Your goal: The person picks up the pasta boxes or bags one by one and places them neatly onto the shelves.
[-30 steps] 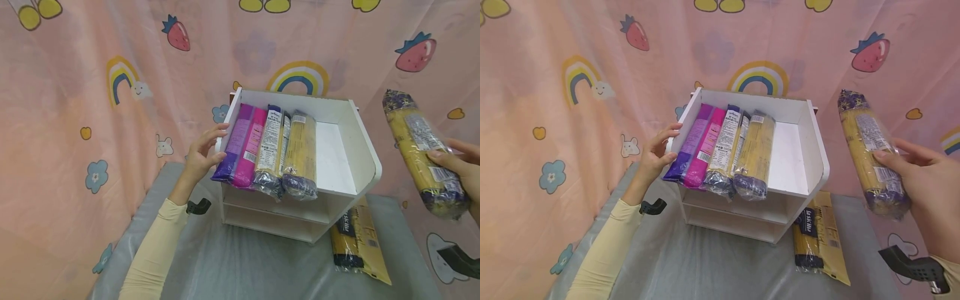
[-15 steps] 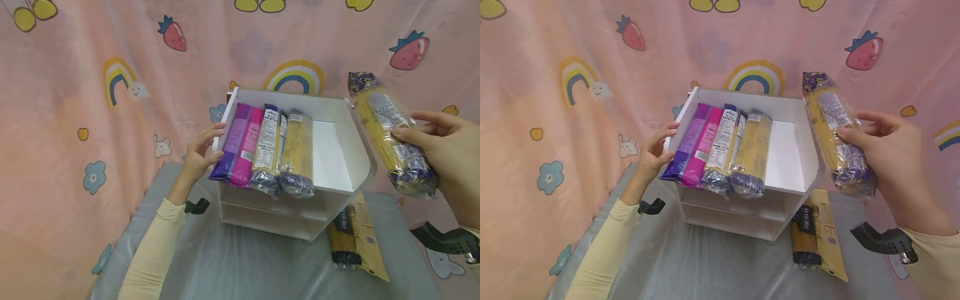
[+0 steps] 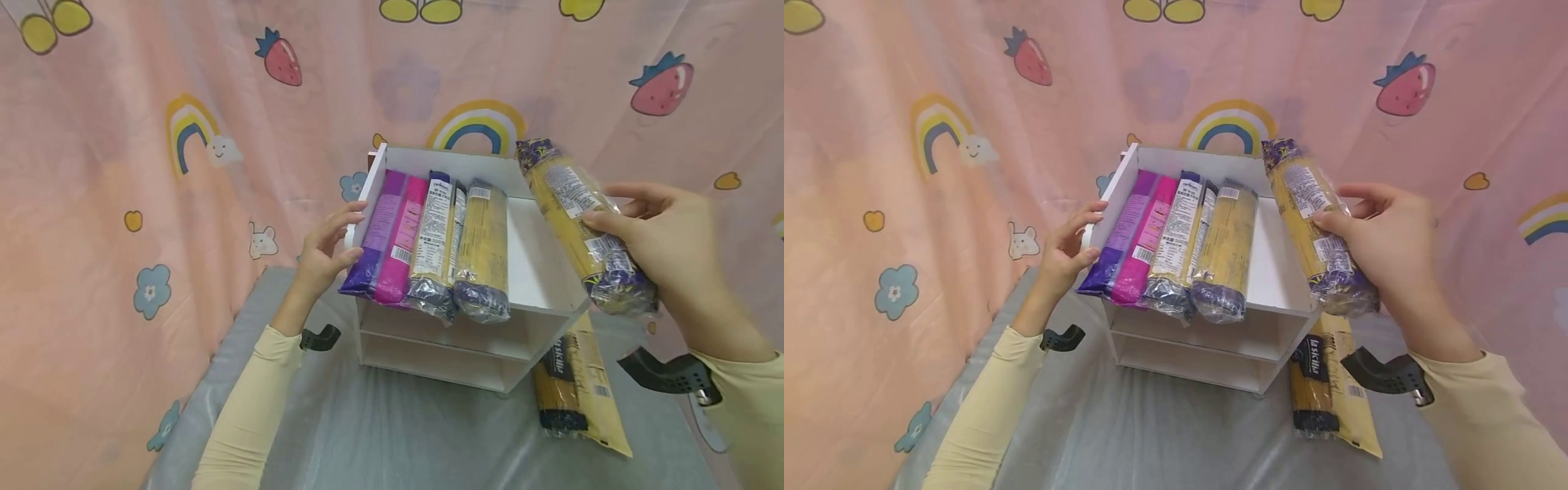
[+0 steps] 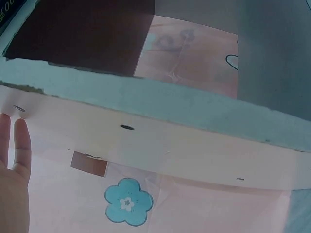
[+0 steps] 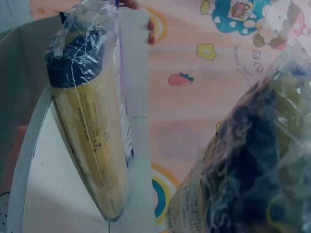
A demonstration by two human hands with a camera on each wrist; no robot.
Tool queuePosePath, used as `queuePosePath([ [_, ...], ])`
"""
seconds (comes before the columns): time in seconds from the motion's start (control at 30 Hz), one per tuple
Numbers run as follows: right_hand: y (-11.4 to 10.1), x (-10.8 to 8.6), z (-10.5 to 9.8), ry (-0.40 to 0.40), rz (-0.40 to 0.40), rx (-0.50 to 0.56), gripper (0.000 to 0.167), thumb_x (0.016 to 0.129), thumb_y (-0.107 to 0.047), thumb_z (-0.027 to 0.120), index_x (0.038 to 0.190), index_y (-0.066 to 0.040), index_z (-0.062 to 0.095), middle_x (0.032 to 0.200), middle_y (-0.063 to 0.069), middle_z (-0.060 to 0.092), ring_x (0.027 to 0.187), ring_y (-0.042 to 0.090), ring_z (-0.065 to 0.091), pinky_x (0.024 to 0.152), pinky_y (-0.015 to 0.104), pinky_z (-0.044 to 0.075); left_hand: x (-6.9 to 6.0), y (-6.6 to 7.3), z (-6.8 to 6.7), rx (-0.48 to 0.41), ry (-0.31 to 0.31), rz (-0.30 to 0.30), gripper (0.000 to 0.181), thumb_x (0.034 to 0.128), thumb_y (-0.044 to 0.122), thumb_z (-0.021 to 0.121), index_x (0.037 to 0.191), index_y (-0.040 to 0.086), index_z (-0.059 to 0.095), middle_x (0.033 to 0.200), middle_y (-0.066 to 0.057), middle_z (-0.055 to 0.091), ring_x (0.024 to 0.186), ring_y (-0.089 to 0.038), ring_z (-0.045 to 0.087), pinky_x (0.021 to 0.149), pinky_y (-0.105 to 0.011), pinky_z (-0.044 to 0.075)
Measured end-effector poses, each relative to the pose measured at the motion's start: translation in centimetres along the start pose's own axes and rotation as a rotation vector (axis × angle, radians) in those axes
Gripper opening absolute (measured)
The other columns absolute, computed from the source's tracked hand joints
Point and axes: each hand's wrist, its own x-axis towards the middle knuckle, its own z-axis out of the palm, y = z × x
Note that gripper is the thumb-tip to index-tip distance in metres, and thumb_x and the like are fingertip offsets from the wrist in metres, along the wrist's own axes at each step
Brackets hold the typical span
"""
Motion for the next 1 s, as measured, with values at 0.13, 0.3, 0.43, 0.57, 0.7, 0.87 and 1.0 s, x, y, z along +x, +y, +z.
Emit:
queuePosePath([
  [0.13,-0.3,-0.3,0.7,0.032,-0.100,-0.174,0.059,0.082,-0.040,0.078,0.132,-0.011,0.064,0.064,-0.024,0.053,0.048,-0.002,0.057,0.045,0.021,0.051,0.0,-0.1,0.0,-0.005,0.002,-0.004,0.044,0.0848,0.039,0.074,0.127,0.043,0.061,0.147,0.009,0.051,0.142,-0.020,0.040,0.108,-0.049,0.040],
  [0.3,-0.7,-0.5,1.8,0.057,-0.187,-0.321,0.055,0.086,-0.038,0.073,0.130,-0.007,0.065,0.080,0.008,0.067,0.047,0.004,0.056,0.041,0.024,0.049,0.0,-0.2,0.0,-0.010,0.001,0.001,0.044,0.0841,0.044,0.074,0.126,0.043,0.062,0.147,0.011,0.052,0.141,-0.019,0.040,0.108,-0.059,0.035],
  [0.43,-0.8,-0.6,2.7,0.071,-0.259,-0.420,0.049,0.087,-0.034,0.071,0.125,-0.003,0.067,0.089,0.024,0.069,0.053,0.016,0.058,0.043,0.026,0.043,0.1,-0.2,0.0,-0.007,-0.001,0.007,0.045,0.0836,0.048,0.074,0.126,0.043,0.062,0.147,0.011,0.052,0.141,-0.020,0.041,0.105,-0.049,0.041],
  [0.57,-0.5,-0.8,3.8,0.103,-0.339,-0.479,0.045,0.086,-0.029,0.071,0.118,0.002,0.069,0.087,0.028,0.071,0.064,0.032,0.062,0.047,0.030,0.036,0.1,-0.1,0.1,-0.005,0.001,0.007,0.045,0.0835,0.047,0.075,0.126,0.043,0.062,0.147,0.011,0.052,0.140,-0.020,0.041,0.105,-0.045,0.041],
  [0.7,-0.2,-1.1,4.8,0.136,-0.398,-0.491,0.034,0.085,-0.024,0.073,0.106,0.003,0.073,0.072,0.025,0.068,0.060,0.034,0.058,0.046,0.031,0.031,0.1,-0.1,0.2,0.000,-0.001,0.005,0.045,0.0835,0.048,0.074,0.126,0.043,0.061,0.146,0.012,0.052,0.140,-0.019,0.041,0.105,-0.048,0.039],
  [0.87,0.3,-1.3,5.9,0.087,-0.448,-0.558,0.022,0.085,-0.021,0.070,0.079,0.000,0.065,0.053,0.012,0.053,0.050,0.026,0.045,0.042,0.034,0.028,0.0,-0.1,0.2,-0.004,0.006,0.008,0.046,0.0833,0.051,0.074,0.127,0.043,0.061,0.147,0.011,0.051,0.140,-0.020,0.041,0.102,-0.039,0.043],
  [1.0,0.5,-1.6,6.2,-0.010,-0.445,-0.625,0.033,0.086,-0.025,0.070,0.103,0.004,0.072,0.059,0.014,0.065,0.050,0.026,0.050,0.042,0.035,0.033,-0.1,-0.1,0.1,-0.006,0.008,0.002,0.047,0.0829,0.051,0.074,0.127,0.043,0.061,0.148,0.010,0.051,0.140,-0.021,0.041,0.101,-0.033,0.044],
])
